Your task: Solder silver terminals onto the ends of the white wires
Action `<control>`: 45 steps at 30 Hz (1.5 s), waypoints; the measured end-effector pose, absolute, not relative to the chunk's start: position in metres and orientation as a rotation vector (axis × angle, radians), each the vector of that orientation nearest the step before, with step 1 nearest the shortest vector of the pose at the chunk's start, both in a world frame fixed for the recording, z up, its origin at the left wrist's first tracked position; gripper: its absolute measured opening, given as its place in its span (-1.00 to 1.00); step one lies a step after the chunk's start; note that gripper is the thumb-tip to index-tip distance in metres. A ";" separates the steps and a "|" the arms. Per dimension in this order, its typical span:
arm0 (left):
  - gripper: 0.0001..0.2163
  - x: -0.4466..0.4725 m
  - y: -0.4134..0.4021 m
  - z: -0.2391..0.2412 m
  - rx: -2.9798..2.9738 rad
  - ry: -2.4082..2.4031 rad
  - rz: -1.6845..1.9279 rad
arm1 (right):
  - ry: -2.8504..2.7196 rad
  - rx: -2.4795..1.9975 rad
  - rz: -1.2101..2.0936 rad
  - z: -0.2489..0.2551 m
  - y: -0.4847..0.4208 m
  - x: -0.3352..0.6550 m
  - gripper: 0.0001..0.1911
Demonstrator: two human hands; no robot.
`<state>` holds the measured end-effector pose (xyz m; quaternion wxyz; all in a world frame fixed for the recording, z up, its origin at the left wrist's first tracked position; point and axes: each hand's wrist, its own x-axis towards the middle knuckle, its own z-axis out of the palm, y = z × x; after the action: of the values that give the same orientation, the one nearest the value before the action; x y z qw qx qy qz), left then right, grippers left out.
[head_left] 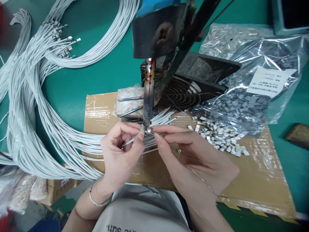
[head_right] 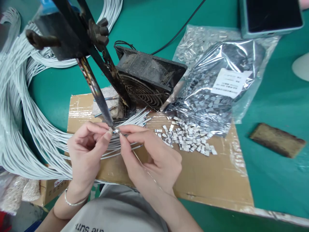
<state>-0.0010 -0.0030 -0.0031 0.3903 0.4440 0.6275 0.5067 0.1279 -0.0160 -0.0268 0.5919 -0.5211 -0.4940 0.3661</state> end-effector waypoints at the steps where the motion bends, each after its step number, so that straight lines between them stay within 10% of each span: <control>1: -0.85 -0.001 -0.003 -0.003 1.127 1.590 1.289 | -1.156 -1.195 0.847 -0.028 -0.016 0.129 -0.79; 45: -0.86 -0.002 -0.003 -0.004 1.096 1.580 1.264 | -1.201 -1.187 0.824 -0.039 -0.018 0.131 -0.82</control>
<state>-0.0023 -0.0028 -0.0040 0.4079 0.4349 0.6270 0.5014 0.1311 -0.0180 -0.0391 0.5903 -0.5098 -0.5160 0.3540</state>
